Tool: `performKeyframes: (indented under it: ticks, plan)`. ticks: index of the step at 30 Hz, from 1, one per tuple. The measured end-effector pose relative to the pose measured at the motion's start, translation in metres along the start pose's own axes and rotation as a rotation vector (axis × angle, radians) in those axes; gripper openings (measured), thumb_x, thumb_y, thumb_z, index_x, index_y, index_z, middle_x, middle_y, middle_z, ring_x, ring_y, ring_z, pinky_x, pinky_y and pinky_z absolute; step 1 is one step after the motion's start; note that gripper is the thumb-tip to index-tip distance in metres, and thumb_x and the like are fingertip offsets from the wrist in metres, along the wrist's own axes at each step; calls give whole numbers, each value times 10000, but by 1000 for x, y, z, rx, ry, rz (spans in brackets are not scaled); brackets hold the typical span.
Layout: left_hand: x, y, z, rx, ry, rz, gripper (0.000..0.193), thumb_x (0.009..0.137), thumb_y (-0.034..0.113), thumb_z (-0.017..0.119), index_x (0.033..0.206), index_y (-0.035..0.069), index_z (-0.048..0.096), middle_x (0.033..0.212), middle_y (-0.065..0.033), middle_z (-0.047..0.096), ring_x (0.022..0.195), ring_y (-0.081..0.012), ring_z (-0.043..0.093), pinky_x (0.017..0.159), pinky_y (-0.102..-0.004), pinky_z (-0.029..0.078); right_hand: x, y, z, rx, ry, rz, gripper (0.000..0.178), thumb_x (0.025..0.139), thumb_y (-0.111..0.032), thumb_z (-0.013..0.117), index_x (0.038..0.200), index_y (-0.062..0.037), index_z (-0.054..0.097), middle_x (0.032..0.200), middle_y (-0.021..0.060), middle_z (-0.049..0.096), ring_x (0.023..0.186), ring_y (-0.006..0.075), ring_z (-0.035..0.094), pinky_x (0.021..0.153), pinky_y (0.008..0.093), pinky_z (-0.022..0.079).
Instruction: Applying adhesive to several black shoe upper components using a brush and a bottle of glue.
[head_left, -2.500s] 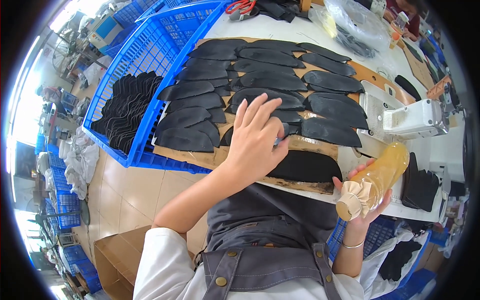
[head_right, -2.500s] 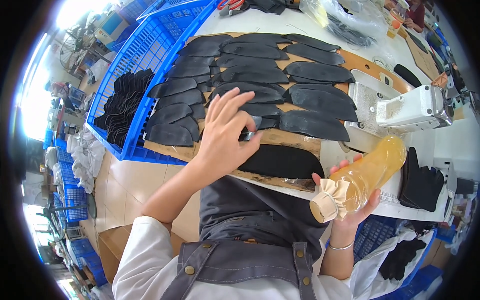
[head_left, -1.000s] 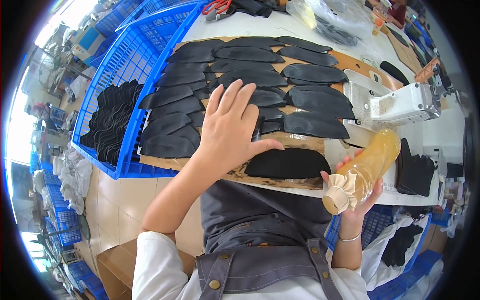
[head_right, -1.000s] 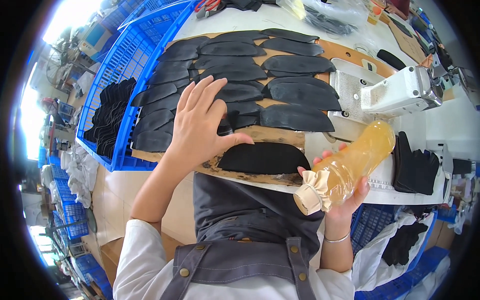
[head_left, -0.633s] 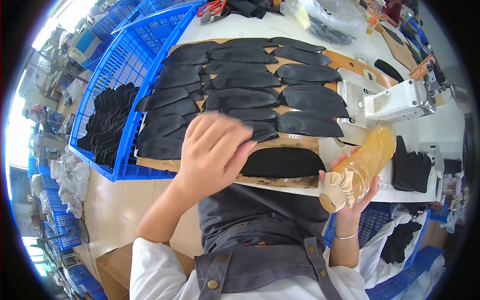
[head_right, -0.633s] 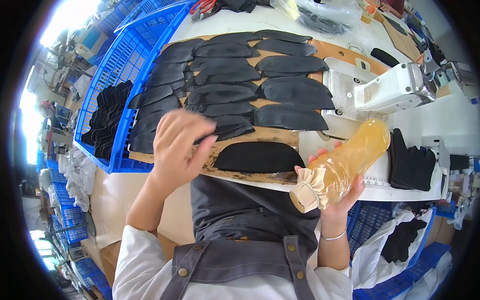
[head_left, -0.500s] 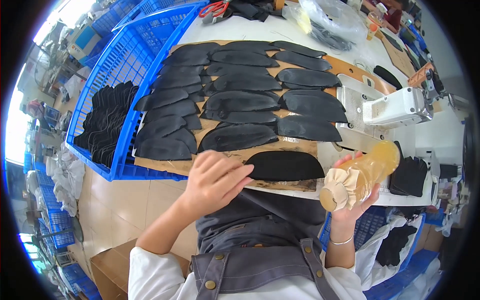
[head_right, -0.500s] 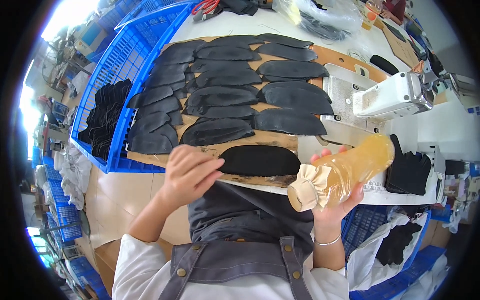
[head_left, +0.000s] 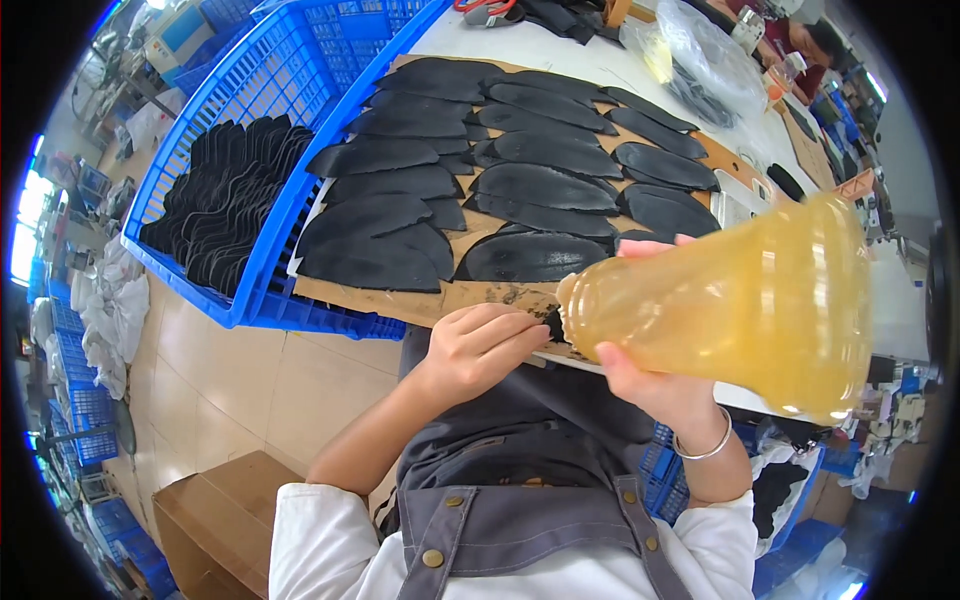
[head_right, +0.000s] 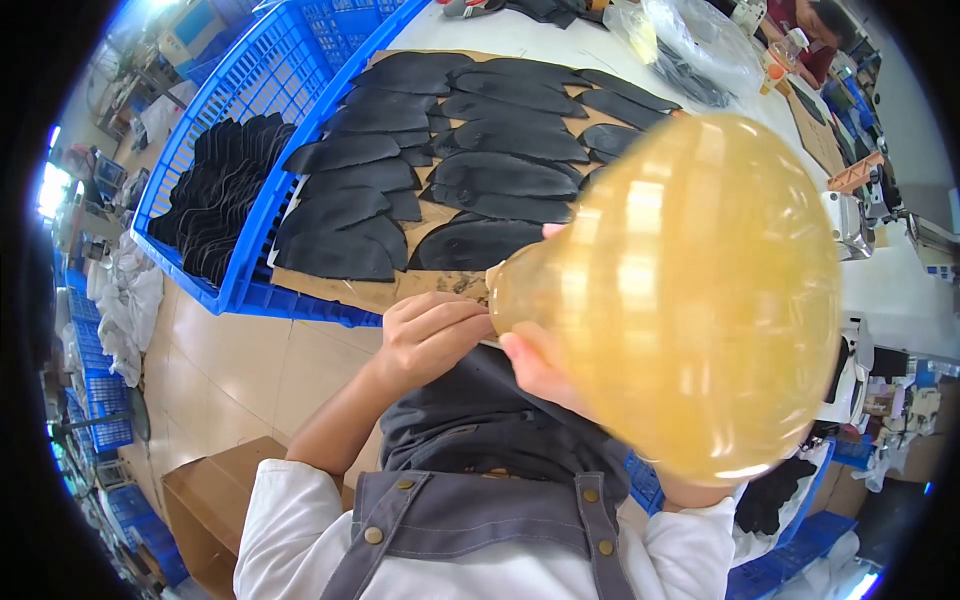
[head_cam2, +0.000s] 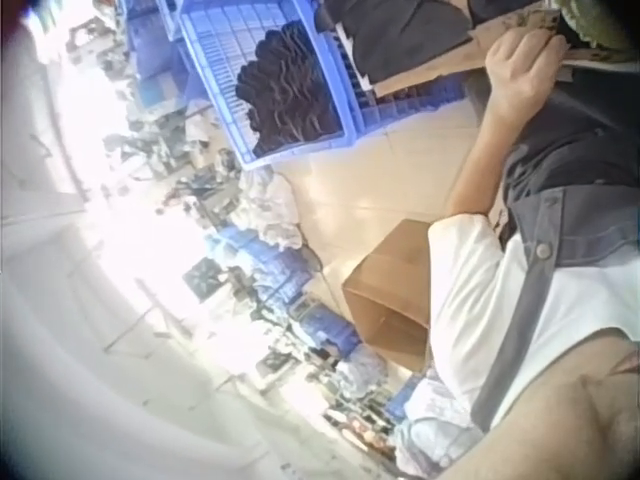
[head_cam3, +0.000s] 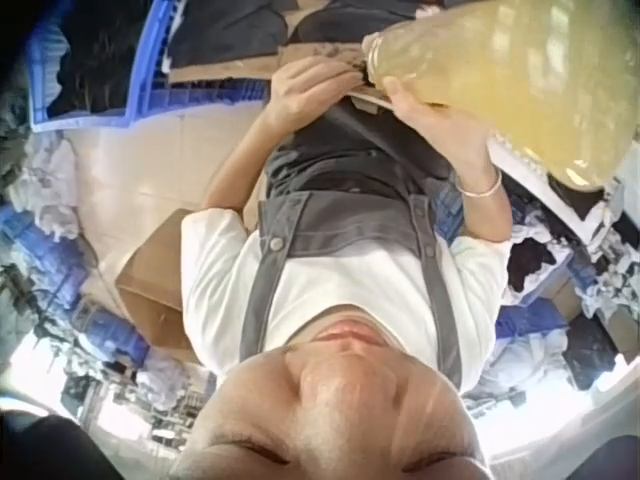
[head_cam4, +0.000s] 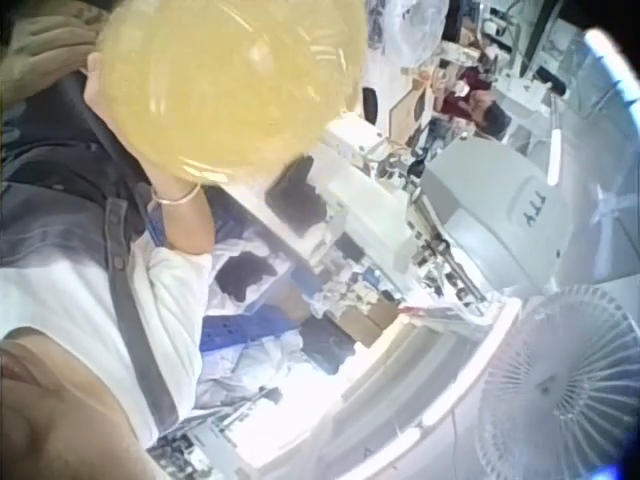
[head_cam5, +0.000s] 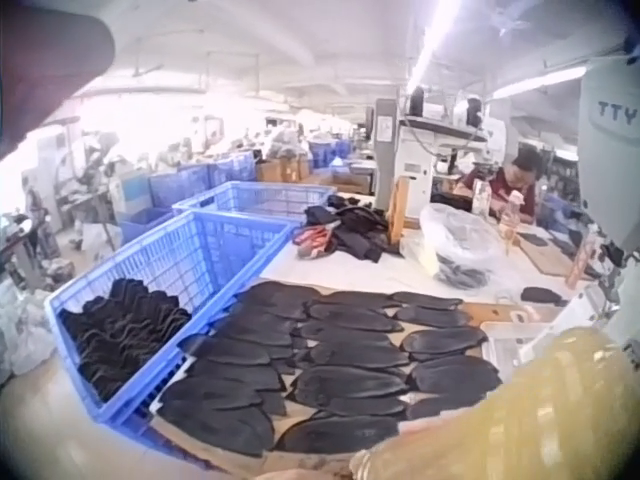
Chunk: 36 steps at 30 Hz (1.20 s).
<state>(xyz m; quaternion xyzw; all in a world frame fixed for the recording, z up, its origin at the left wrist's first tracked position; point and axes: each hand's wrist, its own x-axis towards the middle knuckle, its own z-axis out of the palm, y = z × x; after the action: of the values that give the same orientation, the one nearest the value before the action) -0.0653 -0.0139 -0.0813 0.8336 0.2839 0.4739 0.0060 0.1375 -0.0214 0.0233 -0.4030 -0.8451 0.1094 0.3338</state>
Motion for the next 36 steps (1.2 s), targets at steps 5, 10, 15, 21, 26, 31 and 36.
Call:
performKeyframes:
  ticks: [5, 10, 15, 21, 26, 31, 36]
  plan:
    - [2, 0, -3, -3, 34, 5, 281, 576, 86, 623, 852, 42, 643, 831, -40, 605, 736, -168, 609, 614, -269, 504, 4, -7, 20, 240, -56, 264, 619, 641, -29, 708, 1197, -17, 436, 1179, 103, 484, 1050, 185, 500, 875, 306, 433]
    - [1, 0, -2, 30, -11, 34, 281, 574, 84, 629, 852, 48, 644, 837, -27, 592, 719, -155, 597, 601, -266, 498, 0, 1, 22, 150, 9, 136, 592, 643, -25, 695, 1182, -17, 451, 1179, 103, 505, 1030, 196, 523, 868, 300, 440]
    - [0, -1, 2, 20, -22, 26, 276, 574, 83, 633, 848, 53, 648, 842, -25, 592, 721, -154, 598, 602, -264, 498, -12, 11, 13, 119, 61, 253, 549, 651, -16, 678, 1161, 0, 476, 1199, 119, 522, 1003, 196, 545, 842, 297, 457]
    - [-2, -1, 2, 25, -6, 15, 264, 574, 74, 630, 837, 55, 655, 824, -27, 604, 708, -155, 602, 597, -262, 499, -41, 19, -31, -117, 33, 305, 512, 665, -12, 664, 1150, 27, 504, 1140, 137, 576, 962, 204, 572, 851, 304, 458]
    - [3, 0, 1, 22, -11, 16, 268, 571, 65, 628, 837, 57, 658, 820, -25, 608, 699, -150, 601, 589, -259, 496, -57, 24, -53, -90, 394, 404, 421, 682, -117, 717, 1072, -12, 596, 1071, 67, 617, 922, 186, 592, 813, 311, 468]
    - [4, 1, -1, 38, -32, 5, 261, 577, 60, 638, 837, 62, 658, 809, -8, 612, 672, -142, 591, 558, -249, 477, -19, -2, -25, 82, 95, 143, 676, 652, -159, 716, 1234, -24, 399, 1188, 124, 515, 1032, 232, 539, 916, 343, 428]
    - [8, 6, -1, -35, -6, -59, 264, 580, 70, 675, 844, 64, 659, 822, -10, 620, 672, -145, 592, 556, -255, 474, -8, -13, -9, -131, 28, 180, 656, 627, -119, 720, 1207, -38, 425, 1168, 96, 532, 1019, 203, 545, 918, 308, 424]
